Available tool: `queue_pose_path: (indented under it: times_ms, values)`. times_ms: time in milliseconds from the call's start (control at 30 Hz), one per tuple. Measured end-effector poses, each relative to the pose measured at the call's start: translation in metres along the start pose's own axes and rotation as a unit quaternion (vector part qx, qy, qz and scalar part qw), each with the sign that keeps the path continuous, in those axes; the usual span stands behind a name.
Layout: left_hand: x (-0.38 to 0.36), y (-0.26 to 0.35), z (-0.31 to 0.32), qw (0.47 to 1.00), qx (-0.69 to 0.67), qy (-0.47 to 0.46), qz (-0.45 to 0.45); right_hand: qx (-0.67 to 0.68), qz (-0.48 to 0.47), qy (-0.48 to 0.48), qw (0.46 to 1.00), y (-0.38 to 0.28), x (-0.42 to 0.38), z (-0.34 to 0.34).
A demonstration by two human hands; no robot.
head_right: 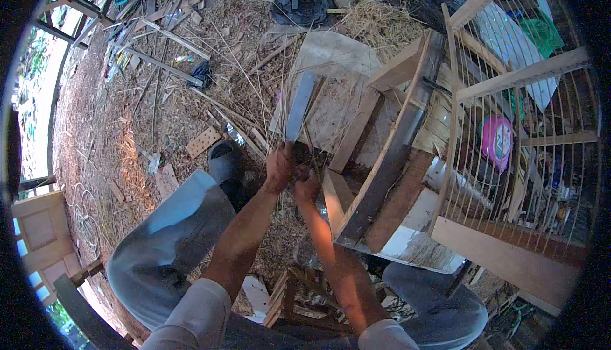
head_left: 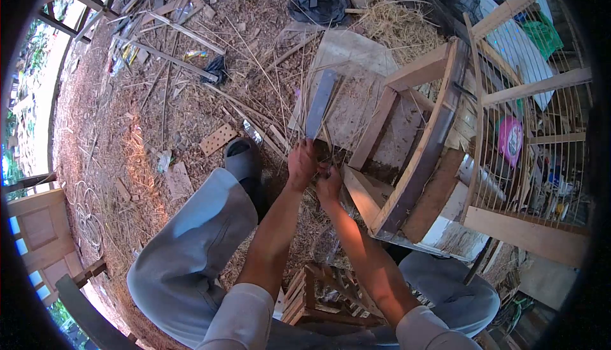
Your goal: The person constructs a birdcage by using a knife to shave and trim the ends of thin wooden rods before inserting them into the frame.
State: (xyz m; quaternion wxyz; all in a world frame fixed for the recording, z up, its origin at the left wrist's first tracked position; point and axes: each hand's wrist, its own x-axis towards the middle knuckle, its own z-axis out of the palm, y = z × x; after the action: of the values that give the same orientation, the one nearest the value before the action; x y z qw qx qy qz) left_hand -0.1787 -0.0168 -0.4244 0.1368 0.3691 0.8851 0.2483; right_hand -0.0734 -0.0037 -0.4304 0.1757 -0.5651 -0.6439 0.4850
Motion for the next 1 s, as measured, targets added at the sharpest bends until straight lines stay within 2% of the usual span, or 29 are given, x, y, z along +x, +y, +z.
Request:
queue_pose_path:
  times_ms: [33,67,133,167,233,267,300,367,400,467,500,533,600,633,667,733,767,800,833,867,933,967,1000]
  values:
    - [0.001,0.000,-0.005,0.999,0.003,-0.034,0.014,0.072,0.017,-0.012,0.997,-0.007,-0.001,-0.003]
    - [0.003,0.001,-0.008,0.999,0.003,-0.031,0.017,0.142,0.032,-0.023,0.989,-0.015,-0.002,-0.007]
    - [0.001,0.003,-0.013,0.991,-0.123,-0.025,-0.042,0.093,0.005,-0.037,0.995,-0.032,-0.006,-0.020]
    - [0.001,0.006,-0.017,0.992,-0.121,-0.019,-0.035,0.043,-0.020,-0.052,0.998,-0.044,-0.008,-0.024]
    - [-0.001,0.016,-0.033,0.911,-0.377,-0.016,-0.164,0.054,-0.046,-0.013,0.997,-0.052,-0.015,-0.022]
    - [0.000,0.019,-0.045,0.915,-0.374,-0.008,-0.152,0.059,-0.064,0.023,0.996,-0.058,-0.020,-0.021]
    - [0.002,0.016,-0.048,0.889,-0.428,-0.037,-0.159,0.070,-0.076,0.027,0.994,-0.068,-0.026,-0.027]
    - [0.008,-0.006,-0.050,0.818,-0.548,-0.114,-0.135,0.101,-0.186,0.004,0.977,-0.093,-0.038,-0.044]
    - [0.008,0.011,-0.082,0.823,-0.545,-0.110,-0.116,0.112,-0.201,0.012,0.973,-0.103,-0.043,-0.050]
    - [-0.001,0.058,-0.159,0.777,-0.569,-0.184,-0.197,0.050,-0.191,0.062,0.978,-0.115,-0.048,-0.055]
    - [-0.004,0.065,-0.178,0.783,-0.565,-0.183,-0.187,0.121,-0.218,0.067,0.966,-0.120,-0.050,-0.054]
    - [-0.005,0.065,-0.190,0.789,-0.563,-0.178,-0.169,0.131,-0.231,0.075,0.961,-0.140,-0.060,-0.065]
    - [-0.008,0.069,-0.212,0.862,-0.476,-0.160,-0.072,0.002,-0.152,0.026,0.988,-0.172,-0.081,-0.092]
    - [-0.016,0.082,-0.230,0.863,-0.478,-0.126,-0.100,0.066,-0.134,-0.003,0.989,-0.182,-0.084,-0.100]
    - [-0.020,0.085,-0.236,0.865,-0.479,-0.123,-0.082,0.072,-0.147,0.008,0.986,-0.189,-0.088,-0.107]
    - [-0.016,0.076,-0.228,0.836,-0.544,-0.028,-0.063,0.165,-0.175,-0.034,0.970,-0.197,-0.088,-0.119]
    - [-0.011,0.074,-0.228,0.836,-0.547,-0.026,-0.046,0.123,-0.203,-0.017,0.971,-0.197,-0.091,-0.124]
    - [-0.007,0.072,-0.228,0.904,-0.424,0.011,-0.062,0.124,-0.214,-0.008,0.969,-0.210,-0.099,-0.139]
    - [-0.011,0.084,-0.239,0.952,-0.292,0.050,-0.079,0.147,-0.177,-0.055,0.972,-0.224,-0.115,-0.159]
    - [-0.016,0.096,-0.249,0.952,-0.293,0.054,-0.069,0.170,-0.141,-0.103,0.970,-0.240,-0.129,-0.176]
    - [-0.061,0.155,-0.306,0.864,-0.502,-0.037,0.006,0.173,-0.178,-0.112,0.962,-0.254,-0.141,-0.205]
    - [-0.080,0.181,-0.326,0.806,-0.585,-0.091,-0.004,0.179,-0.208,-0.117,0.954,-0.261,-0.149,-0.220]
    - [-0.088,0.195,-0.333,0.809,-0.580,-0.093,0.006,0.187,-0.237,-0.122,0.946,-0.264,-0.154,-0.232]
